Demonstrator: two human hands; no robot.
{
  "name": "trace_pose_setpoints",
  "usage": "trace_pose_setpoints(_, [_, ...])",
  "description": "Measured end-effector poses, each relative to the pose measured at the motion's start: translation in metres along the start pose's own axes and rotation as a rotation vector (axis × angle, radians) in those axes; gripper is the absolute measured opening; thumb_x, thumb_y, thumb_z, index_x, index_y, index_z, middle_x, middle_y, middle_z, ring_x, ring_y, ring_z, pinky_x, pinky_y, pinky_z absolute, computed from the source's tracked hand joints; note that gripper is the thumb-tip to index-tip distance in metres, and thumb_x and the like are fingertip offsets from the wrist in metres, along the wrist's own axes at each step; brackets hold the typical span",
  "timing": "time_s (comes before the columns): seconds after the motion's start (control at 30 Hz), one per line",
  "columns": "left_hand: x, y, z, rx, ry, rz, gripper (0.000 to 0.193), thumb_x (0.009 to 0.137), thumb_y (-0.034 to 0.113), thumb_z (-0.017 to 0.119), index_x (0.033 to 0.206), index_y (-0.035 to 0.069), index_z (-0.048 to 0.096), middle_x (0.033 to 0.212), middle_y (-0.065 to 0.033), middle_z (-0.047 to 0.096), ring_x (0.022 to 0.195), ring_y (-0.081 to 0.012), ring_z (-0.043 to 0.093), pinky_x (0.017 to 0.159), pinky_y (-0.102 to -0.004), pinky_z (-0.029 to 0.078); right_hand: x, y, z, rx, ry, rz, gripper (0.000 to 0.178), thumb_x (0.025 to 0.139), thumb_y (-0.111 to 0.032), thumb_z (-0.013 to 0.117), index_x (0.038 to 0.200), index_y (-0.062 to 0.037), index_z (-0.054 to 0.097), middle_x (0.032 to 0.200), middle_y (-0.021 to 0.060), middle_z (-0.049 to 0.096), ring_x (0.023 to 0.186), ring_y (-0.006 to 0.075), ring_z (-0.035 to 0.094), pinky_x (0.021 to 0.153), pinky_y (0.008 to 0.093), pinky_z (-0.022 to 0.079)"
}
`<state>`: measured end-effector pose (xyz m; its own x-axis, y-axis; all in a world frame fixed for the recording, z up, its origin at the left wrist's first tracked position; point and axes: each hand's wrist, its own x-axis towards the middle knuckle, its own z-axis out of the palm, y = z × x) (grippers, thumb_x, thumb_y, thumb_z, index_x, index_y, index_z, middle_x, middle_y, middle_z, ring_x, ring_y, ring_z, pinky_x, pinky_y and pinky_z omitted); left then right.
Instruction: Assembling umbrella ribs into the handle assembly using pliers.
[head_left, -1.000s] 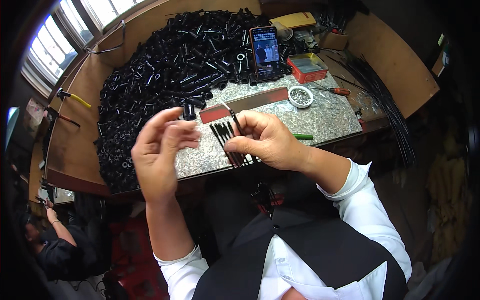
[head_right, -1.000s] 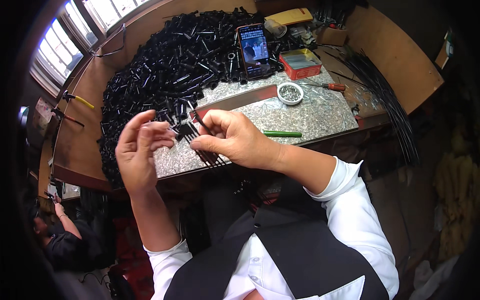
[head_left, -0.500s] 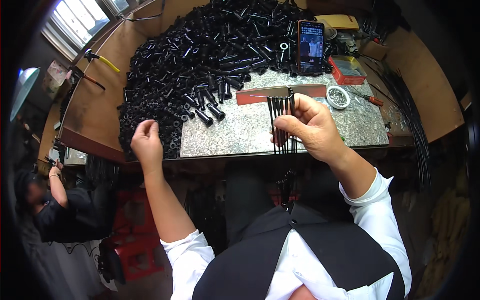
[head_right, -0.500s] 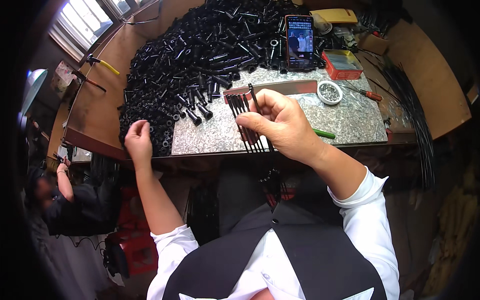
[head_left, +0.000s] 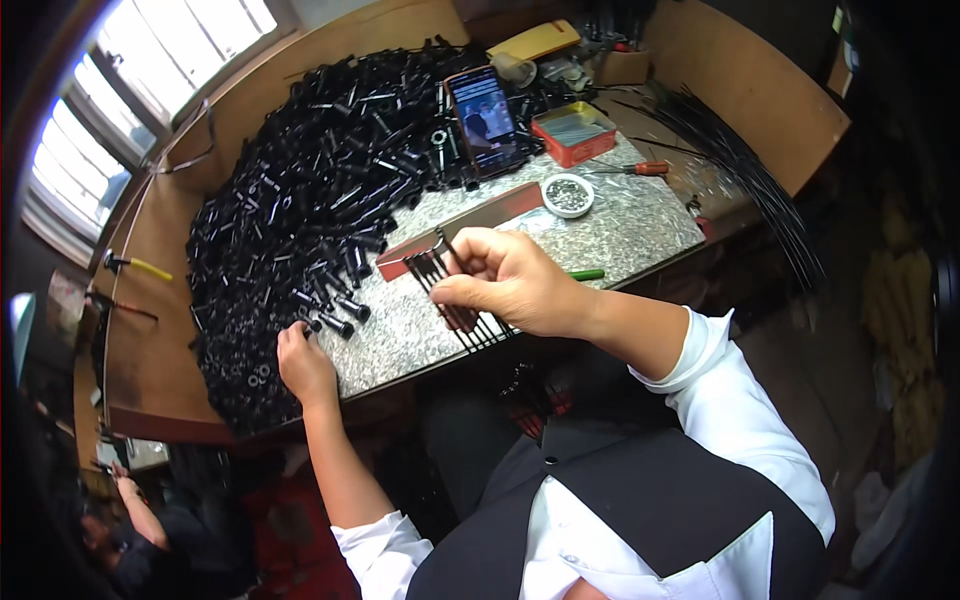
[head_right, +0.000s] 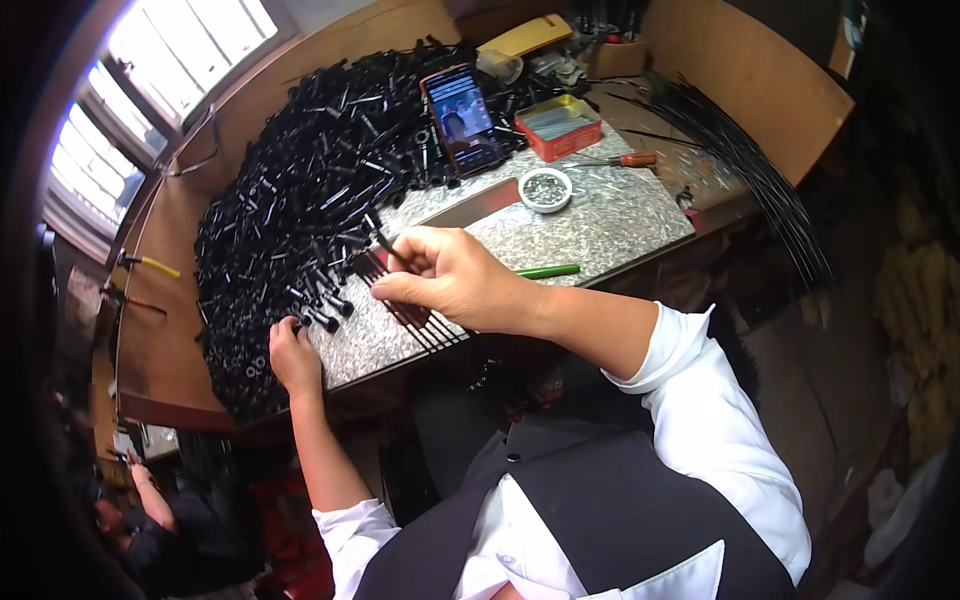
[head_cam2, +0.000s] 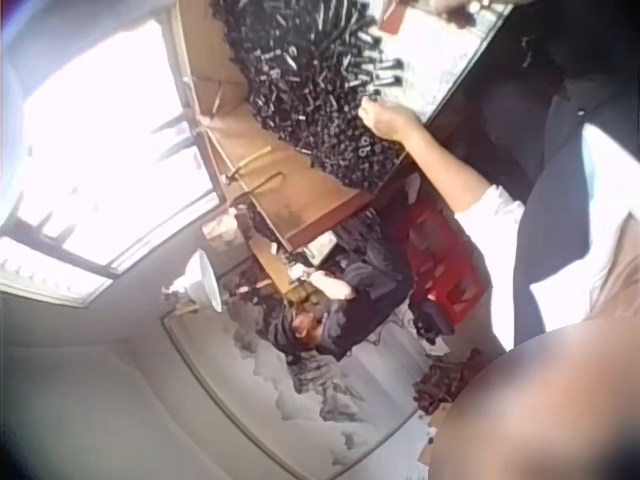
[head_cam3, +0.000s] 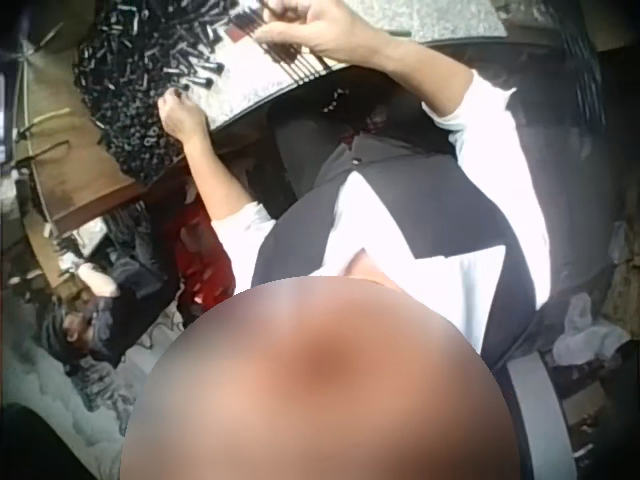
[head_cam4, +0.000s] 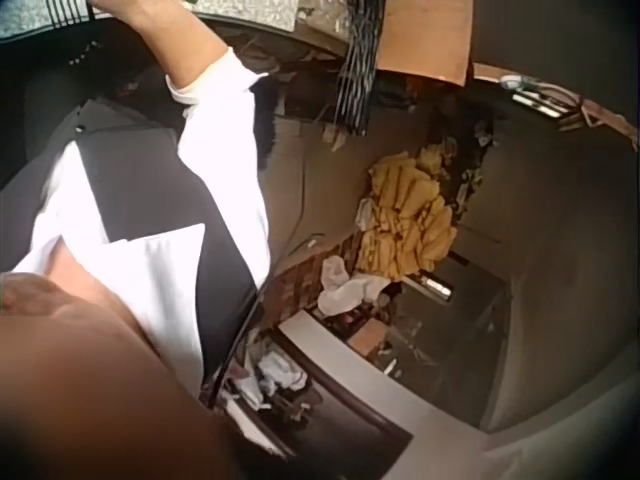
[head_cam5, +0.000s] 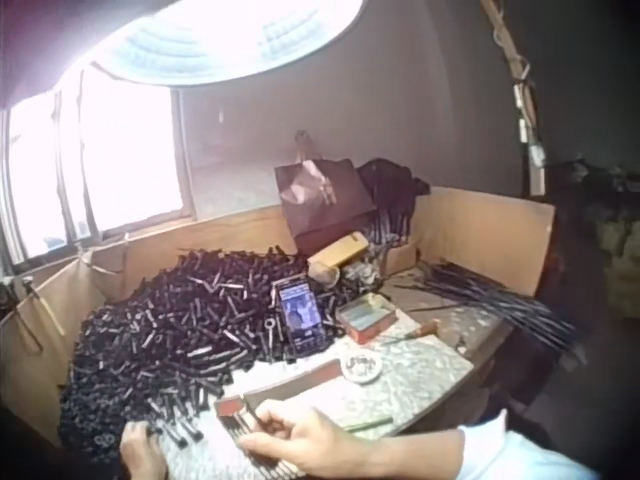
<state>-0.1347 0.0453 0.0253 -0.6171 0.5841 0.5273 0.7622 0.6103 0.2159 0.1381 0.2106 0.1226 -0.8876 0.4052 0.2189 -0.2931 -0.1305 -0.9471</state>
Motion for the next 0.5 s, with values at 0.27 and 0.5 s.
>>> trace_pose_setpoints(0.27, [0.018,0.057,-0.051,-1.173,0.03,-0.07,0.015,0.089,-0.003,0.057,0.104,-0.005,0.059,0.1,-0.0068,0.059,0.084,-0.0139,0.063,0.077,-0.0256,0.053,0.001,0.001,0.0,-0.034,-0.019,-0.043,0.012,0.089,-0.007,0.062,0.086,-0.0012,0.052,0.077,0.0043,0.061,0.069,0.0071,0.058,0.063,0.0223,0.049])
trace_pose_setpoints(0.5, [0.018,0.13,-0.097,-1.613,-0.201,-0.094,0.032,0.084,-0.007,0.06,0.116,-0.009,0.055,0.094,-0.0084,0.061,0.089,-0.0158,0.063,0.083,-0.0267,0.051,0.007,0.005,0.001,0.048,-0.069,0.01,0.011,0.089,-0.007,0.061,0.086,-0.0013,0.052,0.077,0.0037,0.06,0.07,0.0074,0.058,0.063,0.0226,0.049])
